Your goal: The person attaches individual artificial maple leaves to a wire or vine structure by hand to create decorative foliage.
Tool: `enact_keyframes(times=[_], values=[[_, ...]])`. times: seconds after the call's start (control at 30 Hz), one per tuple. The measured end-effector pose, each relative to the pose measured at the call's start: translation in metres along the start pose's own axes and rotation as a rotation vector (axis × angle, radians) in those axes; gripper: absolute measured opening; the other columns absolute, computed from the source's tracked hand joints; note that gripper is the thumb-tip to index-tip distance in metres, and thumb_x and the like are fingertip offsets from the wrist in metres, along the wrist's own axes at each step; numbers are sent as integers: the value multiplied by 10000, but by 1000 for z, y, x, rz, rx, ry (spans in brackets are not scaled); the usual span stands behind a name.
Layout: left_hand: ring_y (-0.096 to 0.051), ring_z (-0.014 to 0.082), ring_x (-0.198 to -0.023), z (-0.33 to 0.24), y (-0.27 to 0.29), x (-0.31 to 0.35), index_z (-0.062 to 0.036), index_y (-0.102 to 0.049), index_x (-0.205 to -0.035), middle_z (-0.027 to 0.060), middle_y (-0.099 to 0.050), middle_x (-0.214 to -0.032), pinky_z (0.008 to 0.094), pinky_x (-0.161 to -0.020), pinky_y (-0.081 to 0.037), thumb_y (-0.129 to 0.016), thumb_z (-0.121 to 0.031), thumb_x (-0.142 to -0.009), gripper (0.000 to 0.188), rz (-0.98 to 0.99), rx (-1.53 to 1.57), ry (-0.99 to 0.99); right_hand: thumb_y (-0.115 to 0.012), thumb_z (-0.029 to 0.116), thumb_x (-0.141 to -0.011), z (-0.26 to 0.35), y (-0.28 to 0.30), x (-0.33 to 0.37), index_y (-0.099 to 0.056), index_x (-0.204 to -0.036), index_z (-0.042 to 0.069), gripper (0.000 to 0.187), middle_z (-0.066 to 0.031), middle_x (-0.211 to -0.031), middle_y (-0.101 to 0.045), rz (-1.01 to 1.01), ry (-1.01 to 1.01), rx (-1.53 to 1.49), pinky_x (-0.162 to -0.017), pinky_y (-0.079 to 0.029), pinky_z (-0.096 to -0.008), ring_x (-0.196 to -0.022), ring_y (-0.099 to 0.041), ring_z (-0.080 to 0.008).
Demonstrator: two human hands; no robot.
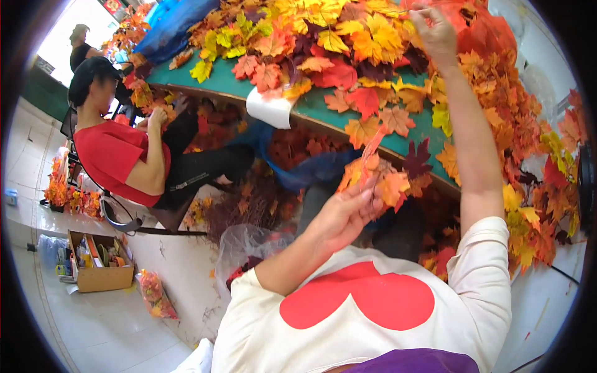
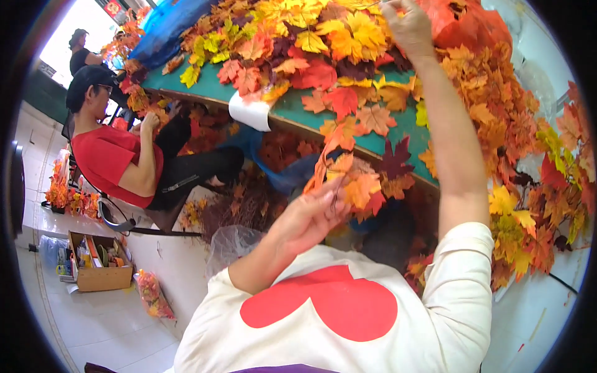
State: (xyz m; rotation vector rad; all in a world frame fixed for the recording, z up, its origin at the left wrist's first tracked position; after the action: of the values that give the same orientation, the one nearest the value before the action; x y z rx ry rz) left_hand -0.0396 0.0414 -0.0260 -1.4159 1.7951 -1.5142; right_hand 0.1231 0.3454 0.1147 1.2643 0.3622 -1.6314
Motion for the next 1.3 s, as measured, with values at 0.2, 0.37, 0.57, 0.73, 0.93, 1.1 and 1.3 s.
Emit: enact_keyframes(times=[0.2,0.37,0.57,0.73,0.93,1.1,1.3], values=[[-555,156,-968,12,-3,-13,-61,-512,-1161,40,-594,-991,285,-874,-429,-583,-58,-809,359,-56,-25,46,-500,98,-878,72,104,77,-489,-814,24,98,-59,-872,-641,186,63,-166,-747,-452,-256,-781,-577,-95],[-555,189,-985,26,-19,-12,-77,-504,-1137,85,-567,-1064,317,-882,-439,-544,3,-805,344,-18,-48,33,-451,99,-904,114,152,178,-451,-855,31,84,-31,-728,-519,333,-330,-268,-639,-438,-222,-668,-534,-82],[-559,187,-980,35,-22,-16,-89,-464,-1164,90,-559,-1094,323,-897,-435,-525,-11,-824,354,-27,-7,5,-506,64,-863,157,145,244,-456,-841,27,66,-41,-777,-581,430,-742,-609,-575,-418,-193,-629,-515,-55],[-574,162,-968,33,-22,-17,-89,-459,-1166,76,-578,-1077,317,-887,-438,-527,-24,-827,351,-55,-63,22,-513,56,-843,169,142,254,-462,-828,16,66,-44,-766,-577,579,-777,-599,-541,-392,-189,-609,-478,-47],[-569,173,-981,39,-7,-29,-36,-472,-1143,83,-565,-1100,318,-875,-444,-547,-3,-811,342,-33,-276,-152,-634,55,-730,208,131,233,-511,-788,44,137,-83,-718,-529,661,-163,-382,-610,-434,-338,-693,-515,-279],[-557,102,-801,55,-4,-27,-25,-527,-1080,27,-596,-944,228,-688,-424,-565,-31,-811,272,-80,-401,-174,-610,88,-758,169,119,208,-498,-813,43,132,-100,-846,-597,488,-96,-62,-691,-431,-363,-806,-550,-301],[-530,119,-1011,56,-9,-23,22,-484,-1181,66,-558,-1124,263,-856,-436,-509,33,-834,349,40,-360,-94,-568,68,-779,135,121,209,-508,-855,40,101,-110,-972,-624,679,-174,-113,-685,-456,-311,-803,-571,-248]])
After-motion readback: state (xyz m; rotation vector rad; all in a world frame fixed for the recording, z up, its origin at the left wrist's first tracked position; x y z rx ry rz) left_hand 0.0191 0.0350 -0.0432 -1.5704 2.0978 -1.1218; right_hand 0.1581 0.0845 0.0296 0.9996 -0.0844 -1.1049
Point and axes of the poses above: each hand's wrist, its own x-axis away from the middle knuckle, its own y-axis out of the back of the hand, z = x × y, the point moved 3 cm from there along -x, towards the middle knuckle
